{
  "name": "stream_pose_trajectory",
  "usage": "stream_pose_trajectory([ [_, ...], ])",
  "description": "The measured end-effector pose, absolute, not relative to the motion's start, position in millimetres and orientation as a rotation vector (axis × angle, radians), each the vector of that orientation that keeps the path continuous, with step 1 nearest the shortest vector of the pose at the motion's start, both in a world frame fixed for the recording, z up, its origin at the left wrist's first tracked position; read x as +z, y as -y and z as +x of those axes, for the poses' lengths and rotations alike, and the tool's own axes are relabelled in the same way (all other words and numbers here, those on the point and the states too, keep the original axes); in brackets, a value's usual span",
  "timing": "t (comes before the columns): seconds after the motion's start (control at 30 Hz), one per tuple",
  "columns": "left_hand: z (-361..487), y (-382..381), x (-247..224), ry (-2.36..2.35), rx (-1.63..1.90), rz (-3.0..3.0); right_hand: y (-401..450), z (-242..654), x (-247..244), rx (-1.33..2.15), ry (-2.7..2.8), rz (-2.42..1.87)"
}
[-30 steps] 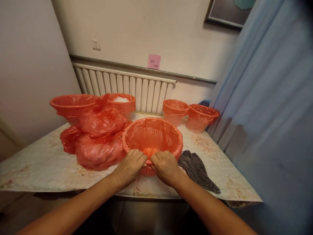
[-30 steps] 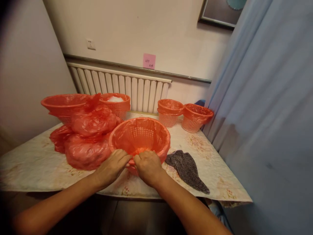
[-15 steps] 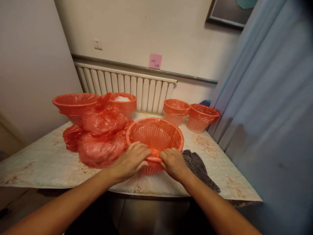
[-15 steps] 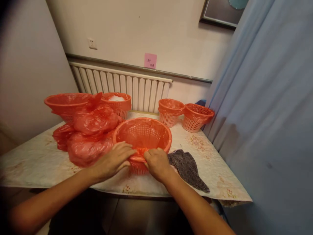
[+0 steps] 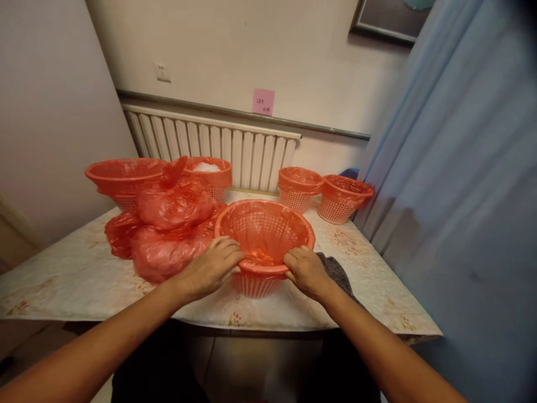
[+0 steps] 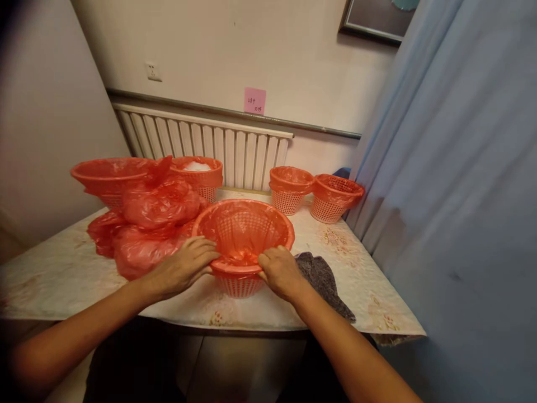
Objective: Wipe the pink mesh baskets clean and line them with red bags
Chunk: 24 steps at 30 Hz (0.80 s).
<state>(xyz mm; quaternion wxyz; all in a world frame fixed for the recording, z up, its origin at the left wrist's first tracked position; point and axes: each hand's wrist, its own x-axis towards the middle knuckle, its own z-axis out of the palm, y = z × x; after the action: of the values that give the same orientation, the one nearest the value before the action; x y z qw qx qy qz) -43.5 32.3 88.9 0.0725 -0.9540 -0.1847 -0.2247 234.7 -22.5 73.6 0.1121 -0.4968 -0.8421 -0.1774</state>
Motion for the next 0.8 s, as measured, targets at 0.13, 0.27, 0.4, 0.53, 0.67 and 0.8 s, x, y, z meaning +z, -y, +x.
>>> stream_pose_trajectory([
  [0.13, -12.3, -12.5, 79.9, 0.508, -0.611, -2.812, 27.5, 192.1, 70.8, -0.506, 2.462, -1.403],
  [0.27, -28.3, -28.8, 72.2, 0.508, -0.583, -2.748, 19.8, 201.3, 73.7, -0.518, 2.525, -1.351],
  [0.4, -61.6, -49.1, 80.2, 0.579, -0.549, -2.820, 9.5, 243.0, 76.6, -0.533, 2.551, -1.348],
  [0.53, -51.8, -37.6, 87.4, 0.597, -0.562, -2.838, 12.7, 238.0, 75.4, -0.540, 2.495, -1.397],
  [0.67, -23.1, -17.9, 82.9, 0.569, -0.546, -2.828, 20.9, 198.9, 74.4, -0.538, 2.495, -1.373],
  [0.8, -29.3, -25.2, 76.4, 0.607, -0.582, -2.804, 21.0, 193.1, 76.9, -0.514, 2.505, -1.337],
])
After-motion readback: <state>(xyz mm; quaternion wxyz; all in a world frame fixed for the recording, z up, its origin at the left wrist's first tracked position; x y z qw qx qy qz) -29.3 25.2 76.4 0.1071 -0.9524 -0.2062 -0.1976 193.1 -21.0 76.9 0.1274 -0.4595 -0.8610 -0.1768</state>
